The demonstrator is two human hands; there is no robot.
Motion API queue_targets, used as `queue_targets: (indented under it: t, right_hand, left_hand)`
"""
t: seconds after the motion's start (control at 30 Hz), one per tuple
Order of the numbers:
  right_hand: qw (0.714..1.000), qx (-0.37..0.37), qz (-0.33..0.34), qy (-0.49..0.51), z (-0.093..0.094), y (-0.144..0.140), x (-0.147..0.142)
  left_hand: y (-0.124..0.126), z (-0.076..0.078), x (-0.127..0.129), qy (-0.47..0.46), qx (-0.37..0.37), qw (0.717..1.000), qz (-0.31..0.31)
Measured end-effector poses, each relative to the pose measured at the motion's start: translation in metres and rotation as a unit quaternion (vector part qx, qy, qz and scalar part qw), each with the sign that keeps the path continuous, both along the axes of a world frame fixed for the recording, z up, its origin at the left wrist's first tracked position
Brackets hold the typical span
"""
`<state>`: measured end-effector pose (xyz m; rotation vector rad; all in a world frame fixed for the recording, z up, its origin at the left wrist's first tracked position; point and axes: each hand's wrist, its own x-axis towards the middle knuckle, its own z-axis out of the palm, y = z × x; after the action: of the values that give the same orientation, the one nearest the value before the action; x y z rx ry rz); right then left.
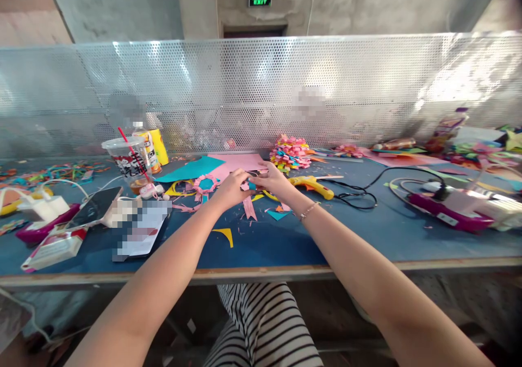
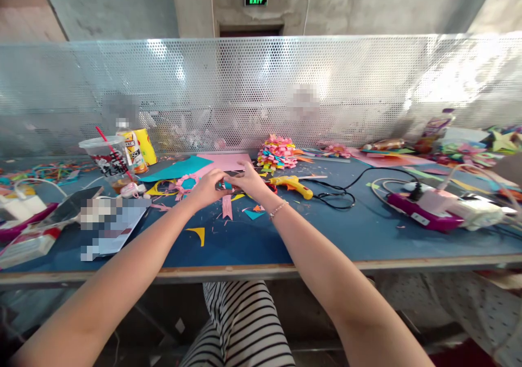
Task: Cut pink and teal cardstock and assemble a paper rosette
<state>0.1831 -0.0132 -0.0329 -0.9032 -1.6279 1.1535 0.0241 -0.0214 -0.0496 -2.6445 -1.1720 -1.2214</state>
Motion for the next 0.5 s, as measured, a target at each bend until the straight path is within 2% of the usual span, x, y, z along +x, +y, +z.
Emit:
queue_targets:
  t: [0.13,0.27,0.4,0.5]
  right_hand:
    - [1.000,-0.006,0.007,0.020,-0.001,0.003,0.000]
    - [0.999,-0.003,0.016,0.038,-0.002,0.006,0.003]
    - [0.996,-0.064,0.063,0.027,-0.005,0.005,0.004]
    - [0.990,-0.098,0.103,-0.020,-0.008,0.003,0.004]
  left_hand:
    - [0.000,0.000,0.000,-0.004,-0.026,1.000,-0.001]
    - [0.007,-0.004,-0.007,-0.019,-0.042,0.998,0.031]
    - [0.017,-0.010,-0.019,0.002,-0.098,0.991,0.095]
    - [0.021,-0.013,-0.024,0.018,-0.160,0.980,0.117]
